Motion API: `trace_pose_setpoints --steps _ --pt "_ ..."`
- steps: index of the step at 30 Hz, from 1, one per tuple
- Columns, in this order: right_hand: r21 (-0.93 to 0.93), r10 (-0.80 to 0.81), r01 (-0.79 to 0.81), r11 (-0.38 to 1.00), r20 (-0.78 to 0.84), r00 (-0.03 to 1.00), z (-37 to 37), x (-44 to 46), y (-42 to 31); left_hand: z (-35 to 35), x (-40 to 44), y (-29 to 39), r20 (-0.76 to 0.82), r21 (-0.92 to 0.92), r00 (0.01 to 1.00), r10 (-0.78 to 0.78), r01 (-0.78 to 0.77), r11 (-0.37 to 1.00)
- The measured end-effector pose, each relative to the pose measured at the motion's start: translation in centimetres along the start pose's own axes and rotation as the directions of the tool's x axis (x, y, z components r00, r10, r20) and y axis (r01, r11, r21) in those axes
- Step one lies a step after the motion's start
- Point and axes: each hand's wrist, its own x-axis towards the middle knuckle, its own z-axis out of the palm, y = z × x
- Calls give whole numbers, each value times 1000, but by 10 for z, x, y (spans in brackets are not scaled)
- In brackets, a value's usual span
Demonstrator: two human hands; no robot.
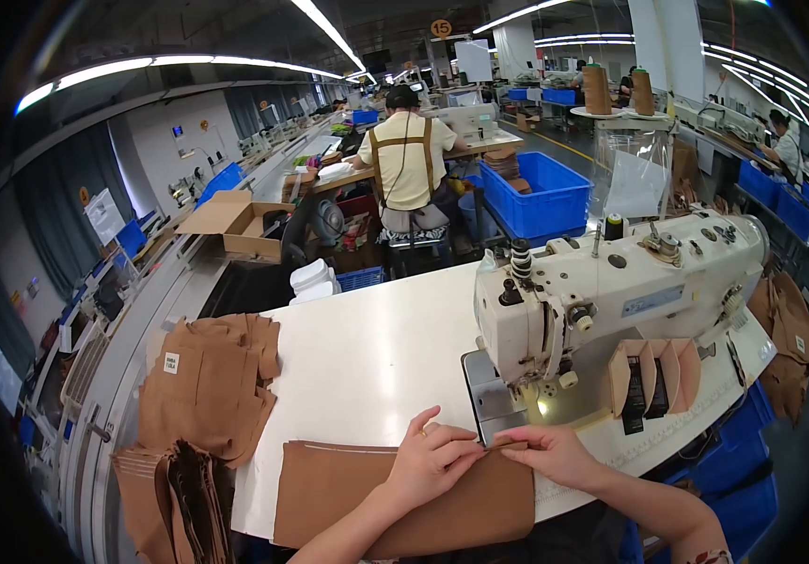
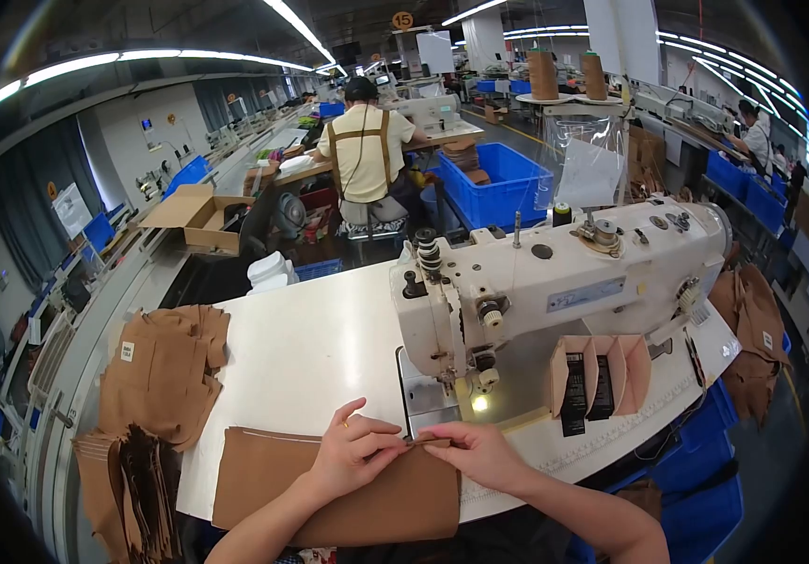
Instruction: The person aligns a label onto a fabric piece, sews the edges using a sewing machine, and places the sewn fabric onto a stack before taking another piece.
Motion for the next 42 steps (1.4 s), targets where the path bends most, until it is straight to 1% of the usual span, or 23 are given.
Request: trace_pose_setpoints --steps 2,5,8,11,13,16,19,20,22,23,25,28,31,32,34,35,37,38,40,42 --pt "0 -4 4 1000 5 1000 0 0 0 -1 2 2 11 -48 1000 16 -16 999" --pt "-4 -8 8 1000 6 1000 0 1 2 3 1 -2 8 -35 999 52 -52 998" --pt "-15 -20 20 1000 9 1000 -1 2 5 4 8 6 -3 -92 1000 20 -21 996" --pt "-26 -22 22 999 14 1000 0 0 1 7 10 3 58 -62 995 78 -74 995" --pt "-11 -22 22 1000 17 1000 0 0 0 6 13 3 86 -103 996 18 -9 995" --pt "-44 -34 36 998 28 999 -2 1 9 8 11 1 107 -191 992 -61 81 978" --pt "7 -68 68 998 38 997 -1 1 10 7 9 3 132 -264 984 -119 150 953" --pt "-24 -58 59 998 43 997 -1 0 9 7 9 3 141 -283 981 -134 170 944" --pt "-86 -39 43 995 52 998 -1 -2 3 7 7 2 105 -255 990 -99 123 959" --pt "-67 -46 50 997 62 997 -1 -3 1 8 6 1 88 -240 993 -80 99 966" --pt "-29 -58 61 998 79 995 -1 -5 -4 8 7 -2 113 -242 989 -92 117 963" --pt "-63 -68 70 996 38 997 -2 0 -9 10 5 -4 135 -257 987 -92 125 958" --pt "-154 7 -9 988 -10 1000 -3 7 -5 12 5 -2 123 -275 987 -104 134 952" --pt "-115 10 -10 993 -6 1000 -2 6 -4 12 5 -2 115 -280 987 -111 140 950" --pt "-37 13 -13 999 0 1000 0 4 -1 7 5 1 162 -226 973 -167 201 953" --pt "-27 3 -3 1000 -13 1000 1 3 -2 4 4 2 183 -198 964 -194 230 953" --pt "-6 -18 17 1000 -38 999 3 1 -4 -4 3 2 207 -216 936 -284 327 920" --pt "14 9 -8 1000 -24 1000 3 0 -7 -6 2 2 219 -223 919 -329 375 900" --pt "53 60 -61 997 9 998 1 -2 -13 -8 1 4 222 -298 884 -411 463 835" --pt "5 -15 14 1000 43 999 -5 0 -2 -12 0 8 236 -356 852 -468 524 774"
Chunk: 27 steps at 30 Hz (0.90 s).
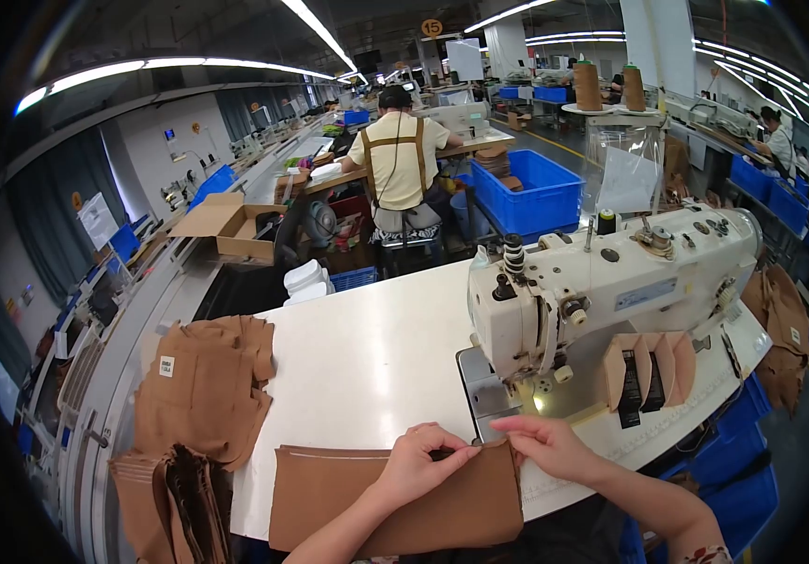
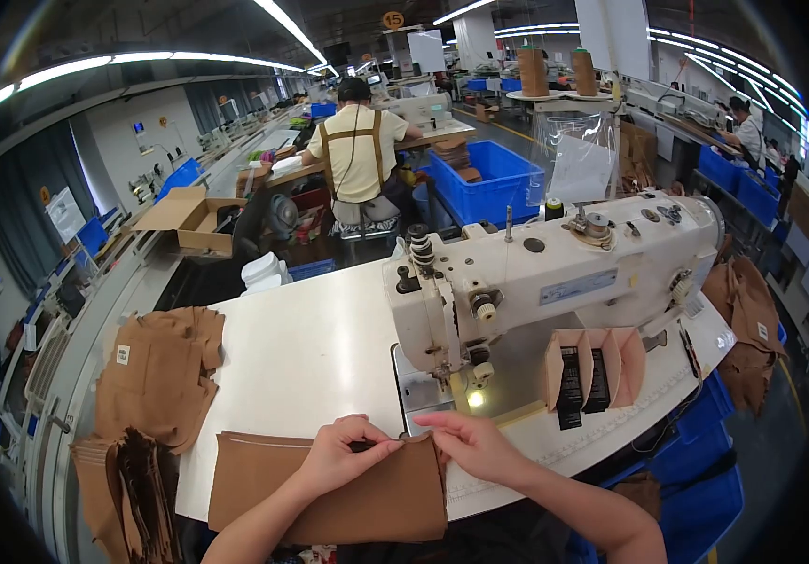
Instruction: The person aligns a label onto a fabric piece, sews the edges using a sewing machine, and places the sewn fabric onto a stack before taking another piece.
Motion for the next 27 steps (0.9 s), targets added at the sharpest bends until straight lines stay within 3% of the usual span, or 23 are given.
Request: trace_pose_setpoints --steps 4,8,11,13,16,19,23,27 --pt "18 -137 136 991 56 989 6 -7 -1 4 -2 3 1 -67 999 -35 35 997" --pt "-14 -90 90 996 13 996 11 -9 -3 3 -3 2 14 4 999 29 -29 1000" --pt "-27 -108 107 994 -45 993 11 -7 3 8 -3 12 -18 -92 1000 -26 24 995" --pt "-46 -139 136 990 -57 989 11 -5 6 9 2 13 44 -92 998 -36 40 995" --pt "-336 -194 169 927 -42 980 13 -10 -2 10 13 10 129 -176 989 -69 91 980" --pt "-442 -263 207 873 -70 962 21 -14 -9 1 26 18 305 -198 943 -134 201 960" --pt "-423 -288 220 879 -103 952 20 -11 -5 -6 35 16 431 -245 885 -178 304 920" --pt "-381 -260 192 904 -135 956 18 -10 0 -5 36 9 392 -366 906 -158 311 877"
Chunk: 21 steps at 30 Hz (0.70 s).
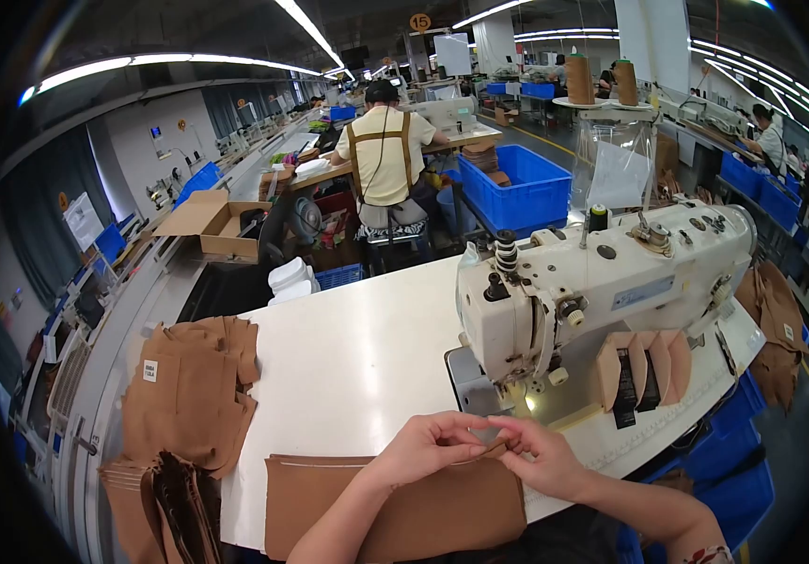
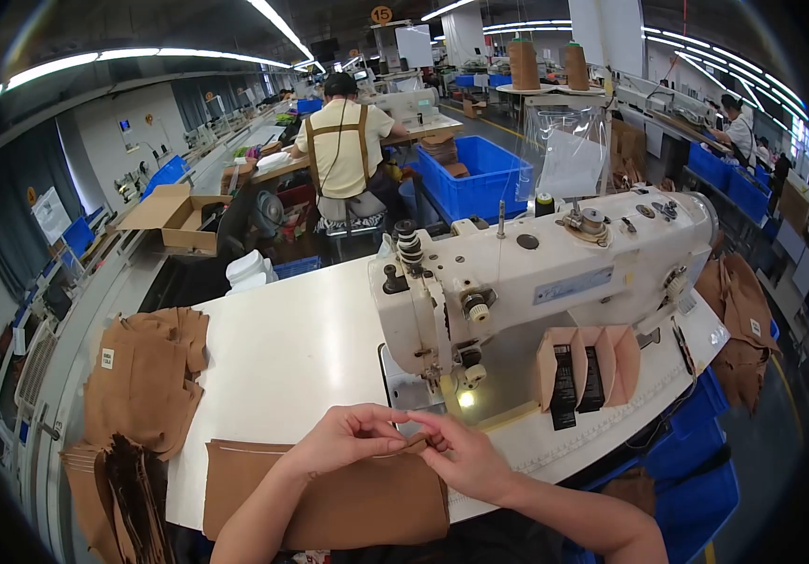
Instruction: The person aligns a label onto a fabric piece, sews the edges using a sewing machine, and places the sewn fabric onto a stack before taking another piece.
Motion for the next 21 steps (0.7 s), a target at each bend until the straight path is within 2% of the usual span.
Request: trace_pose_setpoints --steps 2,5,6,8,11,14,17,21 --pt "18 23 -23 1000 -5 1000 2 1 3 1 2 -8 -5 -14 999 32 -32 999" --pt "13 54 -54 998 -16 998 2 1 3 15 -3 -9 -55 128 986 158 -150 980" --pt "18 69 -69 997 -16 997 2 2 3 21 -3 -8 -79 312 962 260 -224 923" --pt "82 94 -92 992 -26 995 2 3 6 32 -2 -7 -64 642 886 459 -315 699" --pt "226 126 -118 967 -25 992 3 7 16 30 2 -19 134 822 781 610 -431 372" --pt "259 151 -148 954 6 988 1 10 20 30 0 -19 155 863 741 653 -423 276" --pt "248 178 -179 952 25 984 -3 10 19 29 1 -20 -69 580 852 519 -390 716" --pt "310 185 -183 933 26 982 -1 10 19 28 -4 -8 -57 535 890 452 -355 766"
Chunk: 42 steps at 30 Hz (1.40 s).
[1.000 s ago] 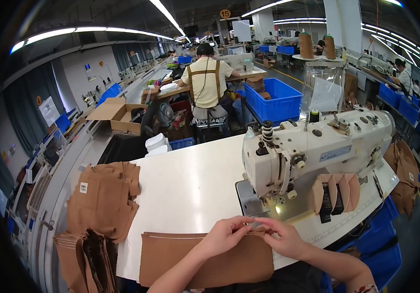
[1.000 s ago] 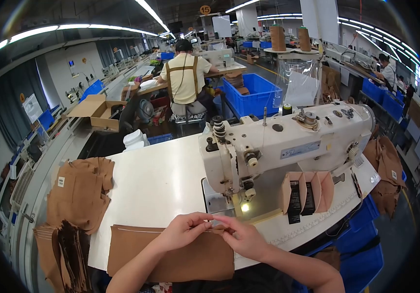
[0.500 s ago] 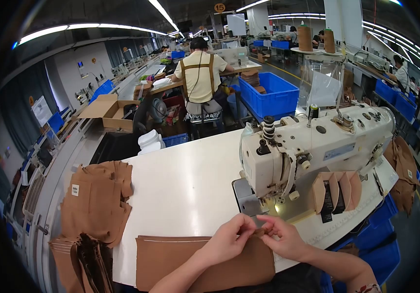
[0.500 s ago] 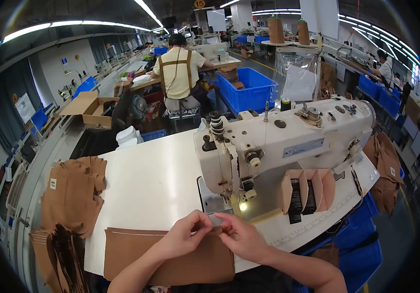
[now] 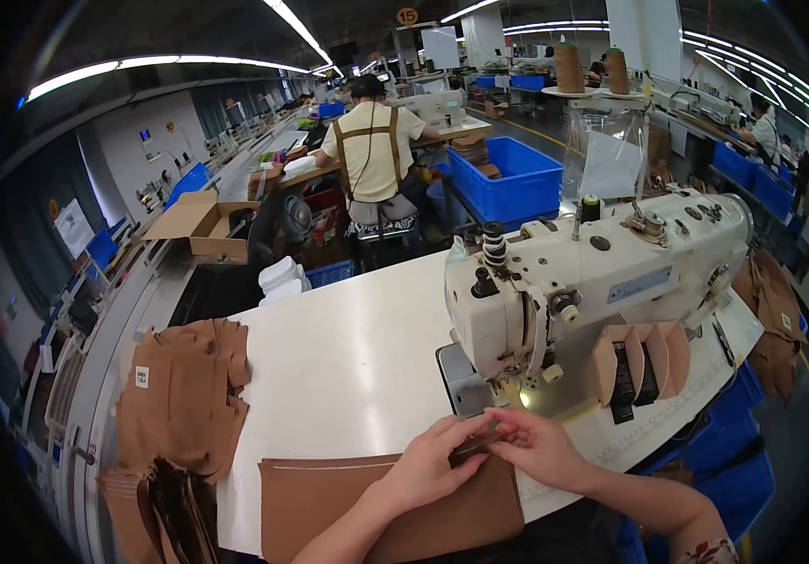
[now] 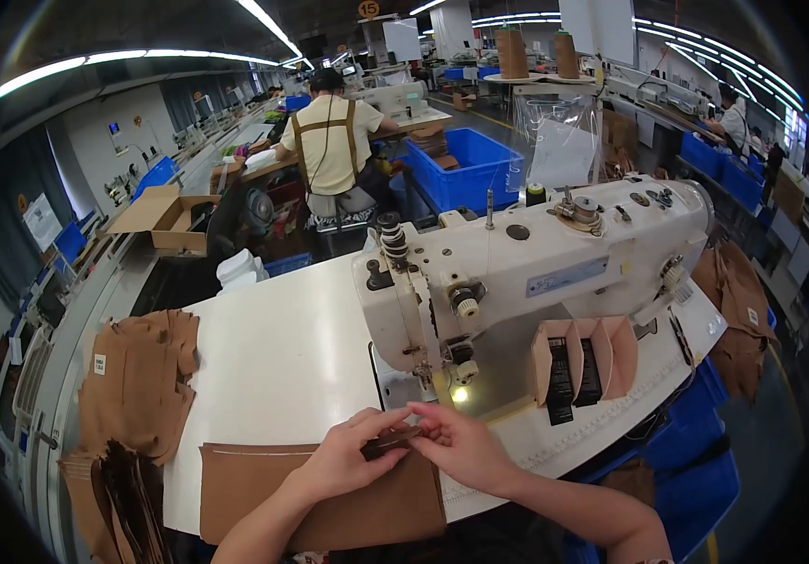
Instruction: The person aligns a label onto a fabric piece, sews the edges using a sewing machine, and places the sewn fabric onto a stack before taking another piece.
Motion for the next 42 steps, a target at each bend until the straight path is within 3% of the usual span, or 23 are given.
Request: trace_pose_setpoints --steps 11,19,25,29,31,35,42 --pt "-61 -24 24 998 5 1000 2 0 -1 7 0 -10 -92 16 995 50 -49 999" --pt "-13 -87 87 996 -2 996 4 -1 0 16 0 -13 -157 -105 986 -50 34 994" --pt "-113 -72 70 991 -21 997 2 -4 -3 20 -4 -13 -201 -243 961 -189 138 960" --pt "-43 -72 71 997 -30 997 4 -4 -7 22 -4 -11 -202 -308 950 -237 168 937" --pt "28 -12 13 1000 -27 1000 3 -4 -10 22 -4 -11 -202 -298 952 -228 162 941" --pt "-16 -9 9 1000 -26 1000 1 -3 -5 23 -5 -11 -192 -262 960 -203 149 954" --pt "-76 -34 32 997 -20 999 5 -7 -10 17 -3 -9 -195 -23 979 -61 58 998"
